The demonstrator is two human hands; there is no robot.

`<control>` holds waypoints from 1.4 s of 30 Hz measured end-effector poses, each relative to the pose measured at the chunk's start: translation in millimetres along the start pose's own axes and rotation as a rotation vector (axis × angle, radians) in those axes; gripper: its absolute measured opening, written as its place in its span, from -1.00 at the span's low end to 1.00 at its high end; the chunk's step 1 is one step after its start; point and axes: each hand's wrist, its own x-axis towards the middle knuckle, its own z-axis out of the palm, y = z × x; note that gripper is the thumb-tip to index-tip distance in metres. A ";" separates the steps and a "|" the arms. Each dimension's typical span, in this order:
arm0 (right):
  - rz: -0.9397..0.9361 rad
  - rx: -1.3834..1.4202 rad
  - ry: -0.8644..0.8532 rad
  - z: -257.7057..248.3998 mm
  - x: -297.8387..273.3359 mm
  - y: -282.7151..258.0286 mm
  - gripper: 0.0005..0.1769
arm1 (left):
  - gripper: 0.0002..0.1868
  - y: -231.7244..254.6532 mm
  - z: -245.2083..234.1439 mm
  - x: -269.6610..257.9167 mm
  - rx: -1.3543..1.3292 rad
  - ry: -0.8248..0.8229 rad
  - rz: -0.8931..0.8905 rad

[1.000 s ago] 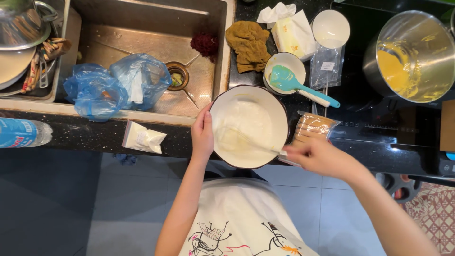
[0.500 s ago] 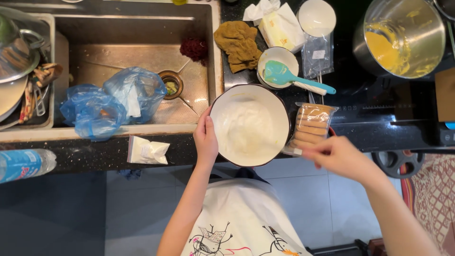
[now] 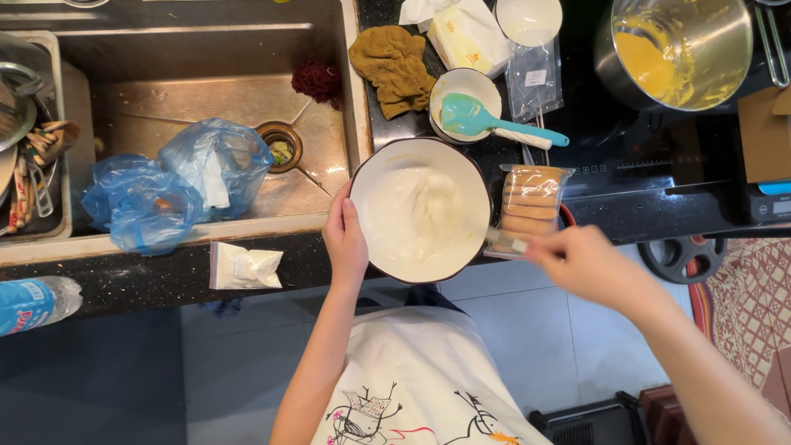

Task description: The person holds a bowl at the kitchen counter and whisks a white mixture with a wire whisk, pausing briefly to handle a digital kitchen scale and a packaged item before resuming whisking. The mixture in the bowl thickens as they continue whisking.

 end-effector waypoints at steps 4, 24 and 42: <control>0.043 -0.086 -0.078 -25.7 -8.8 -39.1 -0.71 | -0.59 -0.9 0.7 -0.5 -0.007 0.007 0.017; -0.611 -0.124 0.115 -28.8 42.2 -12.6 -0.67 | -0.58 -2.2 3.9 -1.0 -0.081 0.032 -0.051; 0.022 -0.426 -0.112 -63.7 23.2 -78.8 -0.73 | -0.61 6.9 -3.5 0.5 0.035 -0.010 0.009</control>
